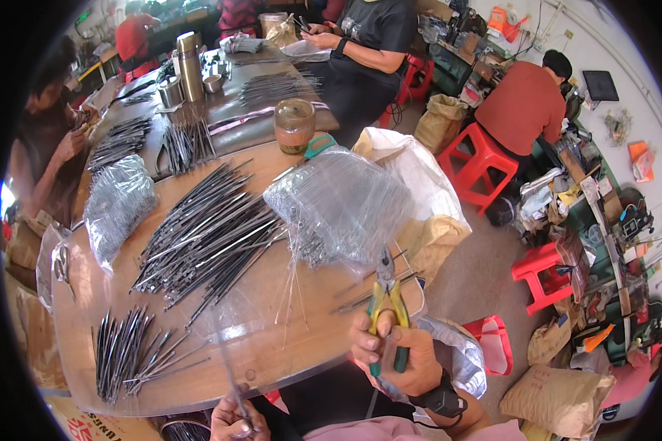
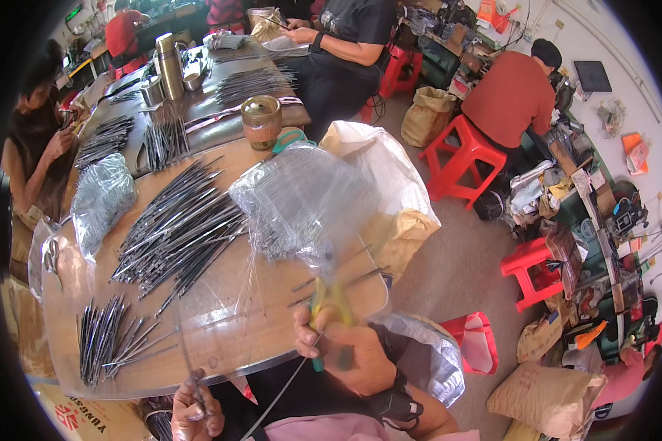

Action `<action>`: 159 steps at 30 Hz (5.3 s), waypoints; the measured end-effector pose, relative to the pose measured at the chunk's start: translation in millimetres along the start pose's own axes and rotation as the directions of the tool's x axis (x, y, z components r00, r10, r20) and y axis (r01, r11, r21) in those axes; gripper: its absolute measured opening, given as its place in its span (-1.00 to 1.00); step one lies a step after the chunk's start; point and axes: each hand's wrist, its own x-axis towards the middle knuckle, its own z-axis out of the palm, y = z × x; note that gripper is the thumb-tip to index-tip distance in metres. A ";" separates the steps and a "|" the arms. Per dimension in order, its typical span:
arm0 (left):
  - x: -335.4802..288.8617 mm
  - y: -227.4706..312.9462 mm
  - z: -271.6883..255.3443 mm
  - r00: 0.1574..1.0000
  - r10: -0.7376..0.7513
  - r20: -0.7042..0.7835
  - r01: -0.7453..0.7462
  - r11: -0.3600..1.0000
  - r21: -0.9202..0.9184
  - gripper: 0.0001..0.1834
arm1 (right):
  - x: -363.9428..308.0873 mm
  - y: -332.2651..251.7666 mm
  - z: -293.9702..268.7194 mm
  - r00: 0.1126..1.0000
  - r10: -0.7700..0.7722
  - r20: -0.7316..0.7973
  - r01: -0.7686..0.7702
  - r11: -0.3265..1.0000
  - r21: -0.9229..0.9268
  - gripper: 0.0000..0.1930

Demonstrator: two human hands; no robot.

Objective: The person holds a metal rod and a thin wire, positioning them together and using pliers to crimp or cut the wire around the rod. They repeat this process for multiple rods, picking them up from a pile and placing them back on the table after handling.

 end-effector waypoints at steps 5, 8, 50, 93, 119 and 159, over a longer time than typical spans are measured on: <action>5.8 -9.8 -11.2 0.977 0.214 -0.011 -0.200 0.891 -0.408 -0.44 | -1.3 -1.1 -11.4 0.996 -0.074 0.057 0.066 0.989 0.132 -0.91; 13.9 -6.1 14.0 0.997 0.030 0.074 -0.007 0.959 -0.284 -0.59 | 2.5 12.7 6.8 0.995 -0.085 -0.058 0.087 0.996 0.033 -0.84; 35.8 11.3 6.7 0.986 -0.164 -0.018 0.162 0.945 0.283 -0.85 | 73.4 -9.8 64.5 0.786 0.272 0.555 0.606 -0.514 -0.607 -0.72; 17.7 23.4 -23.7 0.976 -0.125 0.180 0.035 0.899 0.436 -0.62 | 56.7 16.9 52.5 0.739 0.488 0.465 0.667 -0.430 -0.608 -0.67; 25.7 -24.1 25.0 0.979 0.139 -0.152 -0.111 0.978 0.177 -0.90 | -2.3 25.9 0.6 0.934 0.229 0.273 0.319 -0.195 -0.928 -0.67; 29.4 59.9 -0.7 0.657 0.646 0.388 -0.424 -0.108 0.899 -0.58 | 38.0 -3.3 45.3 0.824 -0.317 0.470 0.443 -0.157 -0.882 -0.88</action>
